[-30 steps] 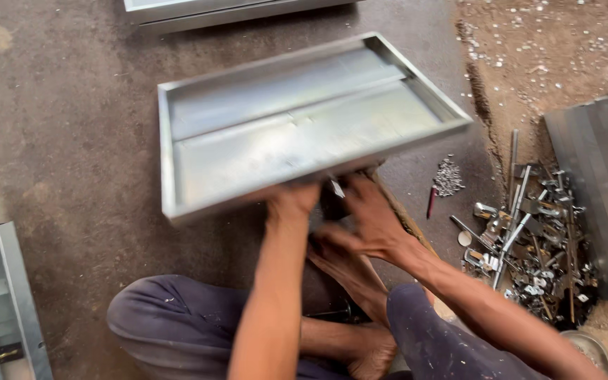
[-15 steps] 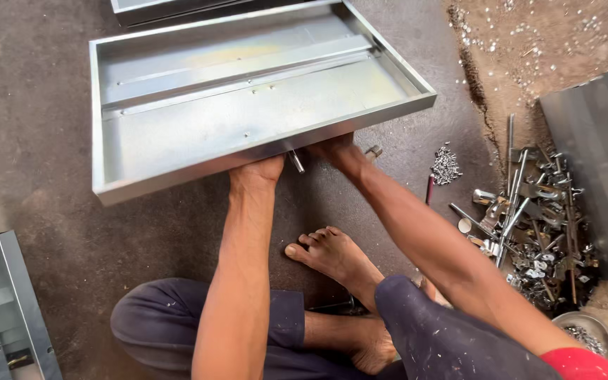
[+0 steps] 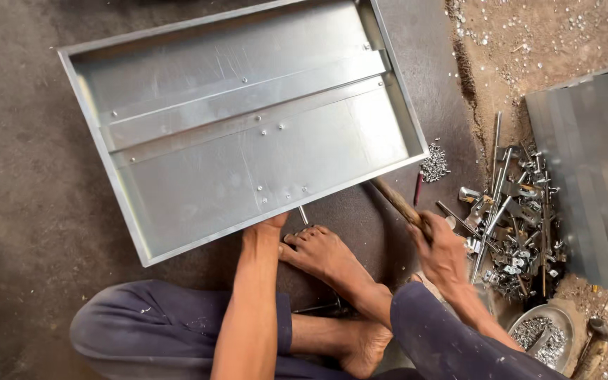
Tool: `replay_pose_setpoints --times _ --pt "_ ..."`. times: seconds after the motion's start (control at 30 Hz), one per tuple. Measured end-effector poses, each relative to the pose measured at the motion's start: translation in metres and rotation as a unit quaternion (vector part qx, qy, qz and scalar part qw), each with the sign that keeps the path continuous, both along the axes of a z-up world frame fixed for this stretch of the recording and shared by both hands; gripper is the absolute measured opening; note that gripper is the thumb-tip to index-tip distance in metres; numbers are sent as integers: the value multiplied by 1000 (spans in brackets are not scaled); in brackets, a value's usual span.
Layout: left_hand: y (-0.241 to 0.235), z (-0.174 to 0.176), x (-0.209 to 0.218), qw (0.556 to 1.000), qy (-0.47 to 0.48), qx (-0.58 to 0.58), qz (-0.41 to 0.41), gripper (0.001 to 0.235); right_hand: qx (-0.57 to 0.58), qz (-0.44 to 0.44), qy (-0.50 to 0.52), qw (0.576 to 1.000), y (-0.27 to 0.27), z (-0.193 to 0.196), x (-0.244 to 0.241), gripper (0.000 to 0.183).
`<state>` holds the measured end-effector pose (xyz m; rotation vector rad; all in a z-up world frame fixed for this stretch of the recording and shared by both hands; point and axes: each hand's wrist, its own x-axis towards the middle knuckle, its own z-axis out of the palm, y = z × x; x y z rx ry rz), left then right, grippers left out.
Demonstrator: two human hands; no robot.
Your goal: The person assembles metal boxes by attaching latches and hinges to pre-cut sheet metal panels, using a hammer and small components like bolts and rivets on a floor workspace.
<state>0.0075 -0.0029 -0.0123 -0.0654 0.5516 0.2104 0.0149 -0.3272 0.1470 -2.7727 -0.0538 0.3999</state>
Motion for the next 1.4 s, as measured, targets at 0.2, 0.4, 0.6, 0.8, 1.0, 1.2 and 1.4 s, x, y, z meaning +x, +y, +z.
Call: replay_pose_setpoints --times 0.2,0.4,0.6,0.8,1.0,1.2,1.4 --pt "12 8 6 1000 -10 6 -6 38 53 455 -26 889 153 -39 -30 27" --pt "22 9 7 1000 -15 12 -11 37 51 500 -53 863 174 -29 -33 23" --pt "25 9 10 999 -23 12 -35 36 24 514 -50 856 177 -39 -35 30" --pt "25 1 9 999 -27 7 -46 35 22 502 -90 860 174 -41 -39 31" --pt "29 1 13 998 -28 4 -53 34 -8 495 -123 860 180 -40 -44 22" --pt "29 -1 9 998 -25 -4 -56 33 -10 485 -85 870 183 -36 -43 17" --pt "27 -3 8 998 -26 -9 -54 32 25 489 -116 864 179 -38 -40 26"
